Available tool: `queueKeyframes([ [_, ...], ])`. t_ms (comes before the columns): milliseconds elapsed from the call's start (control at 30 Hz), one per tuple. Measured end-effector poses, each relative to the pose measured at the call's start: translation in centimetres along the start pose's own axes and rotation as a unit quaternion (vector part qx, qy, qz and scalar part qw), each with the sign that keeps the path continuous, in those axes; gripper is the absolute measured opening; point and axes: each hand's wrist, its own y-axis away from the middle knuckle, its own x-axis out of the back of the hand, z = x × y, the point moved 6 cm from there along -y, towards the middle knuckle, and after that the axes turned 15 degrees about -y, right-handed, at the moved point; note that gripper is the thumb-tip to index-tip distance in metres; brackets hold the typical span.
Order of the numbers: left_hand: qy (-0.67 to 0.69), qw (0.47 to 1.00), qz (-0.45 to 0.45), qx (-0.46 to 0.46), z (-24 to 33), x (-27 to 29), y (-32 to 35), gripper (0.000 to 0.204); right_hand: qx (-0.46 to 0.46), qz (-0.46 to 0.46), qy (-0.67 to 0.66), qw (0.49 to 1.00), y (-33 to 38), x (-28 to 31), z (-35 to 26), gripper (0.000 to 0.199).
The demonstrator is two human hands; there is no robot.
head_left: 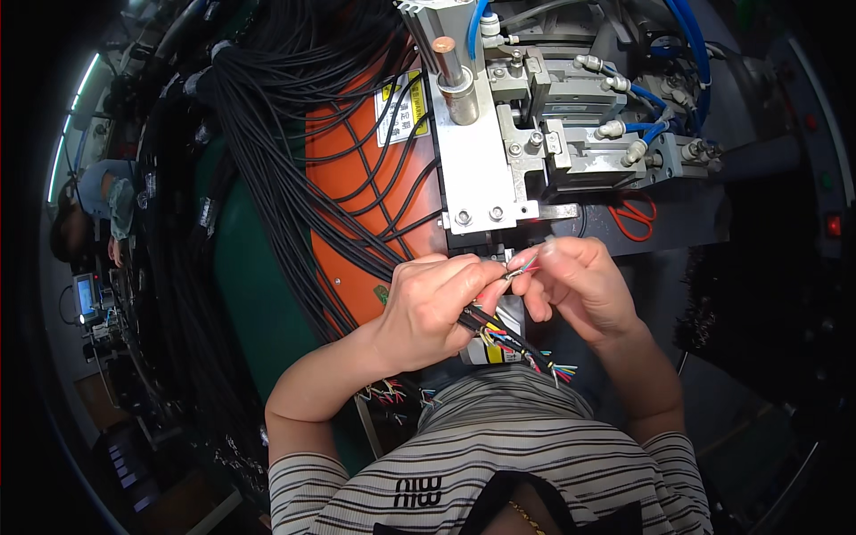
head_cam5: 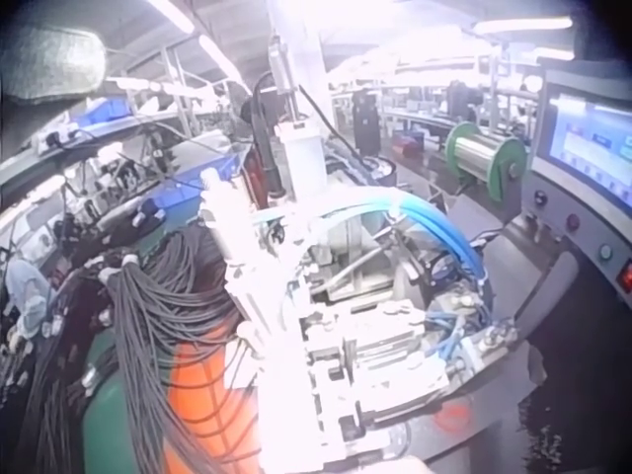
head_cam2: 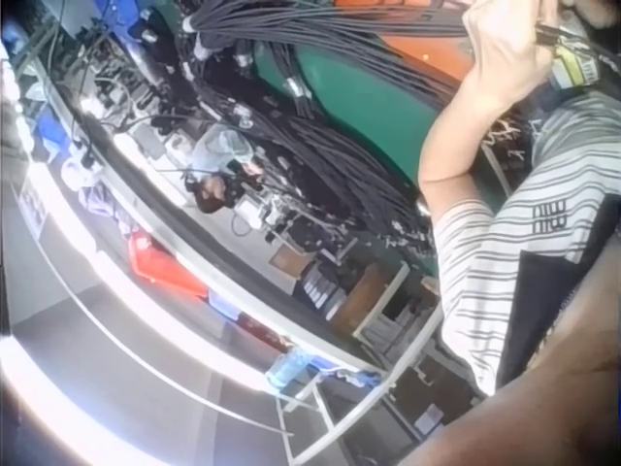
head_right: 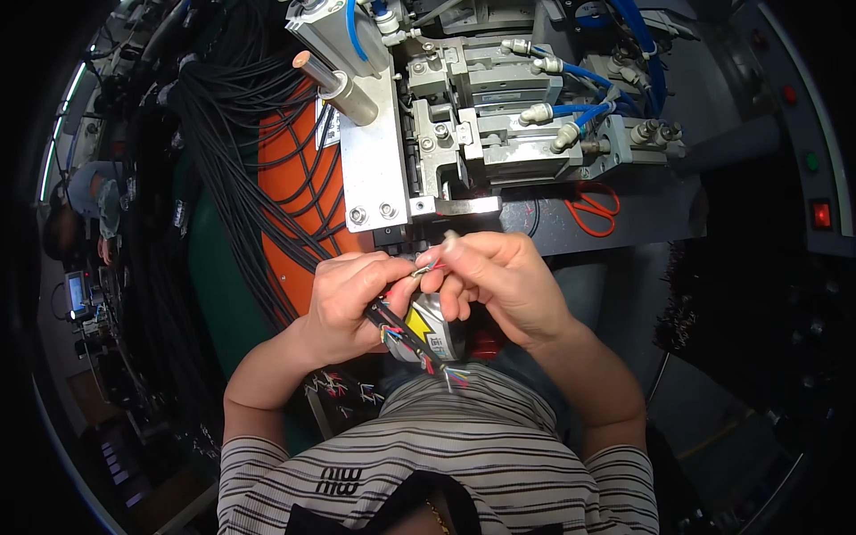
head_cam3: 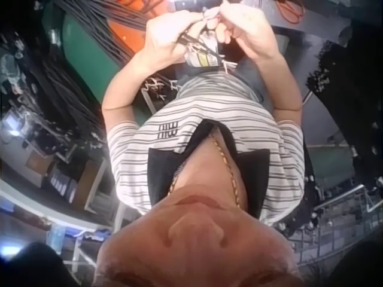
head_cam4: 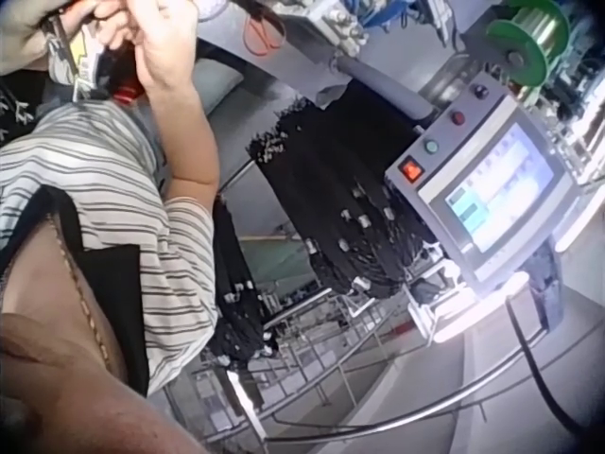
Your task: Assembling a wire harness by manipulating cables and components using a specialized industrial machine.
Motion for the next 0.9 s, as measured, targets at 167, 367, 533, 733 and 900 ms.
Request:
queueKeyframes([
  [167,0.030,0.999,-0.019,0.038,-0.7,-0.2,0.3,0.012,-0.014,-0.002,0.036,0.999,-0.2,0.4,0.3,0.027],
  [367,0.141,0.984,-0.047,0.101,-1.4,-0.5,0.1,0.020,-0.039,0.004,-0.003,0.999,-0.4,0.3,-0.4,0.025],
  [533,0.116,0.987,-0.081,0.071,-1.5,-0.6,-0.1,0.029,-0.037,0.022,0.042,0.998,0.0,0.1,-0.8,0.024],
  [733,0.134,0.982,-0.103,0.089,-2.0,-0.5,0.4,0.023,-0.037,0.004,0.094,0.995,-1.0,0.8,0.2,0.020],
  [900,0.174,0.967,-0.140,0.122,-1.7,-0.4,0.2,0.008,0.053,-0.049,0.212,0.975,-0.5,-0.7,-0.4,0.019],
])
